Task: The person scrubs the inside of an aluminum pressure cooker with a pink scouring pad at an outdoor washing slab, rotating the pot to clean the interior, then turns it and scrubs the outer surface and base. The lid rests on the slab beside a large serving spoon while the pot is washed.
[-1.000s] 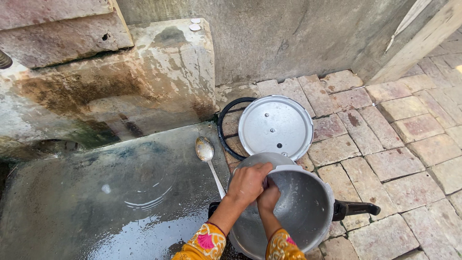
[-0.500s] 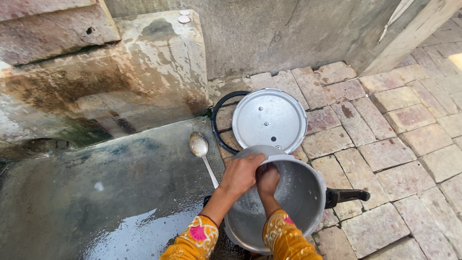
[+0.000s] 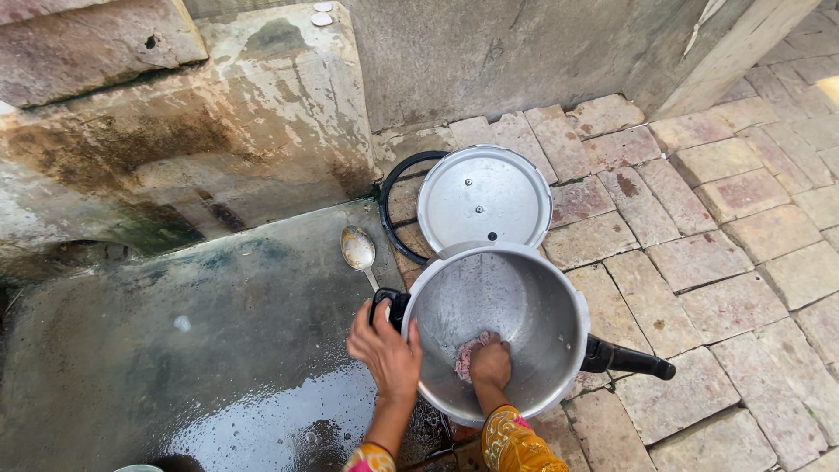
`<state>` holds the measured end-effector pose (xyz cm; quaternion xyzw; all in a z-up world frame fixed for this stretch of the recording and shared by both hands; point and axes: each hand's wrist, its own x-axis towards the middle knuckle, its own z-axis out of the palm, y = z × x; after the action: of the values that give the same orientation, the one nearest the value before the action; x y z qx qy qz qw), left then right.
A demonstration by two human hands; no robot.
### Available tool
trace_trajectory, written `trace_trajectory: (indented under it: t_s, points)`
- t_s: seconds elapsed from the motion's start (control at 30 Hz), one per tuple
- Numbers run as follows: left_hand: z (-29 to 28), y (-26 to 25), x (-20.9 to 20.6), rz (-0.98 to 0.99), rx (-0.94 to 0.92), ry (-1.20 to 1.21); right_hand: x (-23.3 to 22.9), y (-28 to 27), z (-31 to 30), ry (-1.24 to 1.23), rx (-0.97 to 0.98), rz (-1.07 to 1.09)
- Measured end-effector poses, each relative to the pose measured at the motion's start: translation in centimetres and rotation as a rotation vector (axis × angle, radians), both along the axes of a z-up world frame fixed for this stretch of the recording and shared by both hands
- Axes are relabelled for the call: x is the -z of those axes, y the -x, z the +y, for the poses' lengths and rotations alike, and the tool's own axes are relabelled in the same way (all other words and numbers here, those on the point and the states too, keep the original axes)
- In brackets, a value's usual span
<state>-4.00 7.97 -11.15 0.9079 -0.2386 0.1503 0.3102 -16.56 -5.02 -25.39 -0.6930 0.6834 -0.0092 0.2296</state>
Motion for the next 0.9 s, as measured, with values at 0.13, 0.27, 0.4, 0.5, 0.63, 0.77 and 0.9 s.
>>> trace_trajectory:
  t_s: [0.13,0.27,0.4,0.5,0.63,0.77,0.9]
  points:
    - [-0.3,5.9,3.6,0.676,-0.275,0.271,1.7,1.4,-0.3,0.016,0.004,-0.027]
    - [-0.4,6.8,2.7,0.554,-0.002,0.384,3.4,1.9,0.5,0.004,-0.021,-0.253]
    - [-1.1,5.6,-0.4,0.441,0.207,0.384,4.8,-0.6,1.3,-0.121,-0.106,-0.439]
    - [-1.6,3.1,-2.3,0.510,0.327,0.295,5.6,-5.2,2.3,-0.488,-0.096,-1.017]
    - [-2.3,-1.0,-3.8,0.405,0.465,0.254,4.8,-7.6,5.3,-0.696,0.086,-1.317]
    - [-3.2,-4.4,-4.5,0.405,0.474,0.131,-0.3,-3.7,1.9,-0.347,-0.716,-0.459]
    - [-3.9,-6.5,-4.3,0.425,0.465,0.057,-6.2,1.0,-9.1,0.193,-1.155,0.772]
